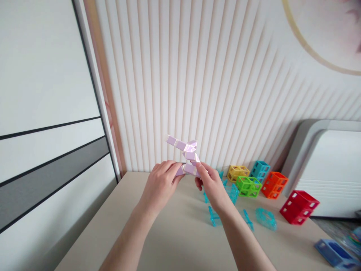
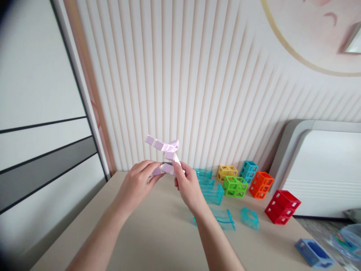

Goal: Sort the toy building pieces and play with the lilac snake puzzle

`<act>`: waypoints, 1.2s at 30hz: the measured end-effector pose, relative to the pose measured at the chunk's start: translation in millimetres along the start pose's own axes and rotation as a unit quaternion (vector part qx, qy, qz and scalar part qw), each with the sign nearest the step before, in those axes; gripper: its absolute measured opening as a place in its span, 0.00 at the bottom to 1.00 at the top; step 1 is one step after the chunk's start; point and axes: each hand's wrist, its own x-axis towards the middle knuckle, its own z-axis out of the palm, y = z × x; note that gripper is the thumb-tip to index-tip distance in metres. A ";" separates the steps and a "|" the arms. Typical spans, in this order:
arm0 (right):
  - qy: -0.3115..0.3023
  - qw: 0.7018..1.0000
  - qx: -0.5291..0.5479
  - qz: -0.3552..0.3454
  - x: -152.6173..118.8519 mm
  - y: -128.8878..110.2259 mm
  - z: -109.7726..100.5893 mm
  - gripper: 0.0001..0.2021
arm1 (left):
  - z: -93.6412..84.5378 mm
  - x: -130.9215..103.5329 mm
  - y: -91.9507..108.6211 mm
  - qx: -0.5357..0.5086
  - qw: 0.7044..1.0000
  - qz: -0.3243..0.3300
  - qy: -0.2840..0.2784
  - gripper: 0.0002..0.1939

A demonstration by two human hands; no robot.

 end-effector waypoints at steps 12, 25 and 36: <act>-0.131 0.991 0.000 -0.015 -9.0 -15.0 -18.9 0.23 | -27.2 -8.3 -8.3 -0.261 0.946 -0.081 -0.174 0.10; -0.110 0.990 -0.071 -0.053 -12.1 -15.6 -19.7 0.22 | -21.3 -9.8 -21.3 -0.049 0.997 0.028 -0.062 0.06; -0.029 0.978 -0.154 -0.140 -14.5 -10.7 -7.0 0.11 | -12.7 -12.1 -18.2 -0.236 0.958 -0.135 0.095 0.34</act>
